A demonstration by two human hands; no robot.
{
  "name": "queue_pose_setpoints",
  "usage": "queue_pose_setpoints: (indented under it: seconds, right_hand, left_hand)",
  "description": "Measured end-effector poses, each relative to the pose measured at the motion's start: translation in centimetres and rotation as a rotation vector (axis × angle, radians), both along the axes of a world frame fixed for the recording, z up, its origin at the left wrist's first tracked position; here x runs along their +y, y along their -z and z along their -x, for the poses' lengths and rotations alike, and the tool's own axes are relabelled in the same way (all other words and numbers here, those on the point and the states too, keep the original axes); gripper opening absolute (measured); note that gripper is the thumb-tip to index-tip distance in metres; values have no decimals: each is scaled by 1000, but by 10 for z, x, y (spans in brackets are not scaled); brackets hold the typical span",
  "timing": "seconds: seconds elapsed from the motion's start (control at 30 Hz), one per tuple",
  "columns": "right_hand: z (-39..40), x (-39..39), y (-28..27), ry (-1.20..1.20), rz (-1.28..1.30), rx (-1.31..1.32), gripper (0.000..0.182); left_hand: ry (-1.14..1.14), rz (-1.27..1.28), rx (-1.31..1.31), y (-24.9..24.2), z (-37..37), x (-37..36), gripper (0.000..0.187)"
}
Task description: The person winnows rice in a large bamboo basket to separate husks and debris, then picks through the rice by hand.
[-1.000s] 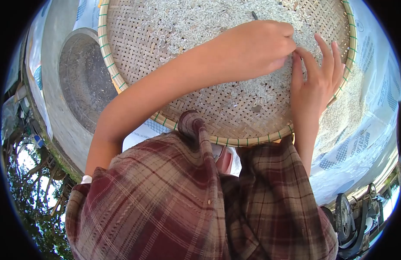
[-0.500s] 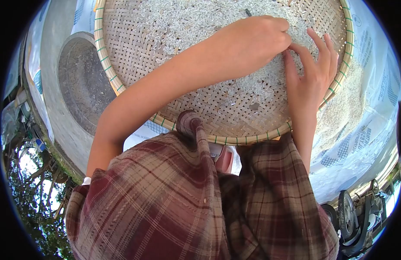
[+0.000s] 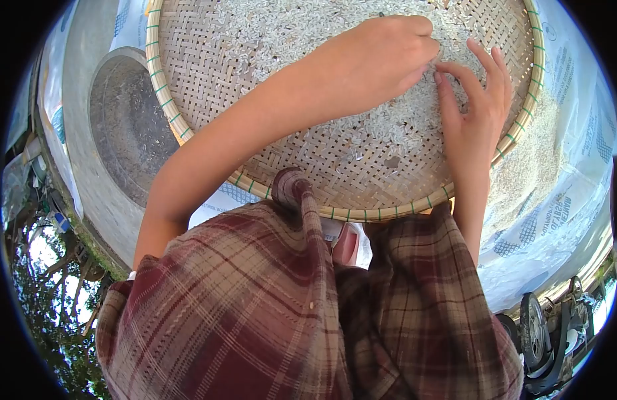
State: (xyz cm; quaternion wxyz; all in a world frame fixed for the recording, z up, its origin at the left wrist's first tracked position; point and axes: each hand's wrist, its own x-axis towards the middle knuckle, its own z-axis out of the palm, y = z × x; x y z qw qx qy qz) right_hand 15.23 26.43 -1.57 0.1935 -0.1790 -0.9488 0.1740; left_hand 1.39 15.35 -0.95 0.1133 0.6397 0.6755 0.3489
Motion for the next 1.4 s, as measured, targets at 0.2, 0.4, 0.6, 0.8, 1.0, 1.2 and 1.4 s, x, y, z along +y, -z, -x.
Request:
queue_pose_setpoints:
  seconds: [0.2,0.4,0.6,0.8,1.0,1.2,1.4]
  right_hand:
    - [0,1,2,-23,-2,53,10]
    - [-2,2,3,13,53,138,8]
    - [-2,2,3,36,69,161,7]
    - [-2,1,2,52,67,163,7]
    - [-2,2,2,49,70,186,8]
    - [-1,-1,-2,43,68,224,8]
    - [-2,1,1,95,108,219,8]
  left_hand:
    - [20,-14,88,1,-1,0,7]
    - [-14,150,-167,-5,7,-1,10]
    - [-79,238,-370,-18,12,-7,12]
    - [-6,112,-10,-5,6,-5,8]
    - [17,-11,130,-3,5,-5,6]
    - [-93,181,-372,-12,15,-14,10]
    - [-60,24,-74,-6,1,-11,5]
